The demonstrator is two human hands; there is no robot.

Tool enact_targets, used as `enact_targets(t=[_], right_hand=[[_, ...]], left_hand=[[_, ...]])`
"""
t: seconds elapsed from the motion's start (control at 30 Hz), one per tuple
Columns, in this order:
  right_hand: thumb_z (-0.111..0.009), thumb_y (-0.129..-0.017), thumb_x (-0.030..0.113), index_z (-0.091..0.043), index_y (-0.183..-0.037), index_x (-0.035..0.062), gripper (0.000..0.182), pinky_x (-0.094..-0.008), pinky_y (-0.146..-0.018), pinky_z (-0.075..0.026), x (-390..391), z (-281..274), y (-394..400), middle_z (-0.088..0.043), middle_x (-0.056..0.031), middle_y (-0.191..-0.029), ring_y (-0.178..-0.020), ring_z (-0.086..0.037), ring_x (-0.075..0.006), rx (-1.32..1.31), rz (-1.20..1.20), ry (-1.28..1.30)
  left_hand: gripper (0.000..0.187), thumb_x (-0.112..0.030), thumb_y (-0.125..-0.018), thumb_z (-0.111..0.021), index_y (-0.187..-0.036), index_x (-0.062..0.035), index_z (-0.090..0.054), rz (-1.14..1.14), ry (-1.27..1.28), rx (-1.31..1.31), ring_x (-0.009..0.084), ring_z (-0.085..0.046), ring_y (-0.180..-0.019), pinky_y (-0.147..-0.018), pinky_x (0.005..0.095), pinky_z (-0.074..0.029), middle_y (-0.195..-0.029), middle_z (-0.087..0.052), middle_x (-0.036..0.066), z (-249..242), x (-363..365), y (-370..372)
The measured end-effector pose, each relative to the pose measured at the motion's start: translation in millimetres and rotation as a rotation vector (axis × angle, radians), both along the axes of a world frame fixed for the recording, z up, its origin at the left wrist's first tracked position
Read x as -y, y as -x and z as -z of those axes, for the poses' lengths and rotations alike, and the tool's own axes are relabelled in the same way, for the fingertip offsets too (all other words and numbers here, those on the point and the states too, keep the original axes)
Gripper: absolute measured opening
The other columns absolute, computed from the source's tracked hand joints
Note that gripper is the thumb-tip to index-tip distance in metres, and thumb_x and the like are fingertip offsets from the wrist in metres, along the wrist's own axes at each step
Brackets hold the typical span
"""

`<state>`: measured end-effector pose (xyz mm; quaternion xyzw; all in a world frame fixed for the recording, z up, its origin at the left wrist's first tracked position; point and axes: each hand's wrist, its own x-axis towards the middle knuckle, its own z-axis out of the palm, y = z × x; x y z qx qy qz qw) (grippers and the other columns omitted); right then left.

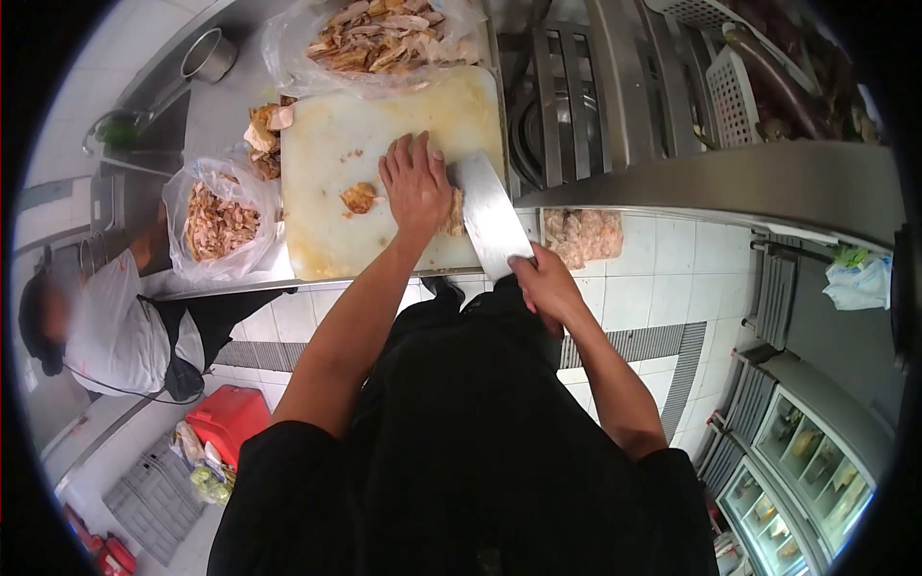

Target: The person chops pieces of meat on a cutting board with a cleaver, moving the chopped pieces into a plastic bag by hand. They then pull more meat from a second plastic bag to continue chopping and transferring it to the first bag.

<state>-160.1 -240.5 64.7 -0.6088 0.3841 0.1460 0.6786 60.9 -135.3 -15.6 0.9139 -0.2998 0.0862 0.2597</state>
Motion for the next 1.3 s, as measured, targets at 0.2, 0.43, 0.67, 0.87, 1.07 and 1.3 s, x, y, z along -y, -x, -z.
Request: enact_targets(t=[0.2, 0.43, 0.67, 0.87, 1.07, 1.3], right_hand=[[-0.058, -0.101, 0.023, -0.062, -0.113, -0.0023, 0.028, -0.0336, -0.042, -0.041, -10, 16, -23, -0.054, -0.0044, -0.059, -0.041, -0.05, -0.0137, 0.04, 0.075, 0.056], [-0.058, -0.103, 0.023, -0.06, -0.112, -0.0017, 0.026, -0.0312, -0.041, -0.04, -21, 10, -18, -0.051, -0.002, -0.061, -0.043, -0.047, -0.0118, 0.035, 0.063, 0.05], [-0.058, -0.103, 0.024, -0.06, -0.111, -0.0029, 0.028, -0.0331, -0.04, -0.041, -27, 9, -8, -0.051, -0.0024, -0.059, -0.042, -0.049, -0.013, -0.005, 0.039, 0.121], [-0.057, -0.102, 0.024, -0.06, -0.113, -0.006, 0.032, -0.0355, -0.042, -0.044, -30, 21, -37, -0.056, -0.0071, -0.06, -0.042, -0.053, -0.0152, 0.034, 0.069, 0.213], [-0.058, -0.099, 0.027, -0.06, -0.106, -0.0067, 0.034, -0.0516, -0.073, -0.053, -39, 29, -26, -0.069, -0.0269, -0.081, -0.076, -0.069, -0.0457, 0.024, -0.014, 0.356], [-0.057, -0.101, 0.027, -0.058, -0.108, -0.0071, 0.035, -0.0565, -0.081, -0.052, -40, 18, -29, -0.069, -0.0318, -0.088, -0.091, -0.067, -0.0529, 0.091, -0.083, 0.553]], left_hand=[[0.045, -0.032, -0.108, -0.041, -0.144, -0.0075, -0.054, 0.0, 0.034, -0.03, 0.0383, -0.041, -0.141, -0.12, 0.0568, -0.024, -0.146, -0.049, 0.019, 1, 0, -1], [0.044, -0.032, -0.107, -0.045, -0.141, -0.0059, -0.057, -0.017, 0.0, -0.011, 0.0396, -0.043, -0.14, -0.119, 0.0586, -0.025, -0.144, -0.052, 0.02, 5, 0, -1], [0.046, -0.033, -0.108, -0.04, -0.142, -0.0067, -0.055, -0.028, 0.012, -0.008, 0.0381, -0.043, -0.139, -0.12, 0.0559, -0.025, -0.144, -0.052, 0.019, 3, 0, -2], [0.045, -0.033, -0.108, -0.041, -0.142, -0.0067, -0.056, -0.033, 0.051, -0.039, 0.0374, -0.043, -0.139, -0.119, 0.0551, -0.025, -0.144, -0.052, 0.019, 3, -1, -4], [0.044, -0.031, -0.107, -0.044, -0.141, -0.0059, -0.056, -0.062, 0.069, -0.03, 0.0375, -0.044, -0.139, -0.12, 0.0558, -0.026, -0.142, -0.053, 0.019, 3, -1, -4], [0.043, -0.029, -0.105, -0.046, -0.139, -0.005, -0.056, -0.086, 0.119, -0.018, 0.037, -0.045, -0.137, -0.119, 0.057, -0.027, -0.141, -0.054, 0.019, 7, -1, -3]])
